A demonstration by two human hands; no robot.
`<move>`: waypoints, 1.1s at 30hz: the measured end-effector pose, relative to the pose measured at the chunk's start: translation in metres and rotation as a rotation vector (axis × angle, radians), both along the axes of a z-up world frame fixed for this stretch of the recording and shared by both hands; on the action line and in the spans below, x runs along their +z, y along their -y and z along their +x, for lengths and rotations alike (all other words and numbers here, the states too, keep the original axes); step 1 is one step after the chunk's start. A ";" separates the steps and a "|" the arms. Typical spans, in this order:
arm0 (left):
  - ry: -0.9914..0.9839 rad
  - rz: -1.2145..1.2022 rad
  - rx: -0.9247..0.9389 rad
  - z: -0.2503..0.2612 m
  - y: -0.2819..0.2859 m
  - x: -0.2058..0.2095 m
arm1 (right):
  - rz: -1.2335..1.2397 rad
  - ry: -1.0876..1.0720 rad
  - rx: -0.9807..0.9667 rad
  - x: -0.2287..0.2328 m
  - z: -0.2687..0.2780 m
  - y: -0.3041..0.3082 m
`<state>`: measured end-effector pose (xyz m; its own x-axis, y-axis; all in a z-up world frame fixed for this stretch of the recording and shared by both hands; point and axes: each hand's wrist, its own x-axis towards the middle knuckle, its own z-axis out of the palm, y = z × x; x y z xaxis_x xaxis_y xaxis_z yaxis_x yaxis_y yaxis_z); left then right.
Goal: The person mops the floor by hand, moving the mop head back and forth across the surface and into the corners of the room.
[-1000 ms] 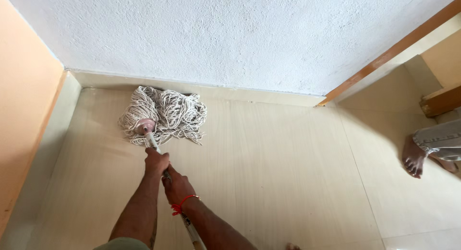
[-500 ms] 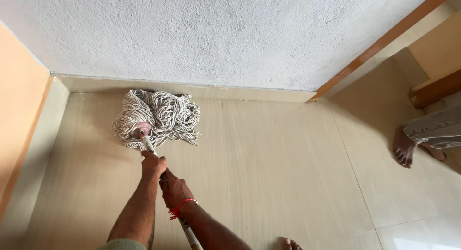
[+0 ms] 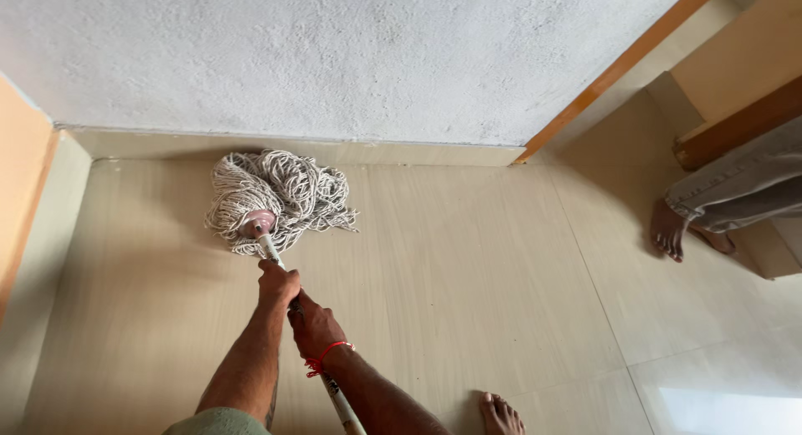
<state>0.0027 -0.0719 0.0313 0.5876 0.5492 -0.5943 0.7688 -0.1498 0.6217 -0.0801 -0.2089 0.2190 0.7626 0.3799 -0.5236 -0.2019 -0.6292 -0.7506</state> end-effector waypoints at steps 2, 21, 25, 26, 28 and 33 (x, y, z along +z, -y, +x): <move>-0.023 0.027 0.000 -0.006 -0.005 0.002 | 0.008 -0.012 0.013 -0.002 -0.006 -0.004; -0.034 0.177 0.038 -0.029 -0.026 0.003 | 0.027 -0.131 0.005 -0.013 -0.016 -0.022; 0.026 0.183 -0.045 -0.014 0.006 0.002 | 0.030 -0.083 -0.046 -0.021 -0.007 0.002; 0.036 0.181 -0.071 -0.010 0.018 0.001 | 0.015 -0.087 -0.073 -0.022 -0.006 0.011; 0.045 0.153 -0.122 0.000 0.044 0.003 | -0.017 -0.088 -0.125 -0.019 -0.004 0.029; 0.028 0.027 -0.140 0.009 0.070 -0.007 | -0.071 -0.065 -0.170 -0.014 -0.008 0.047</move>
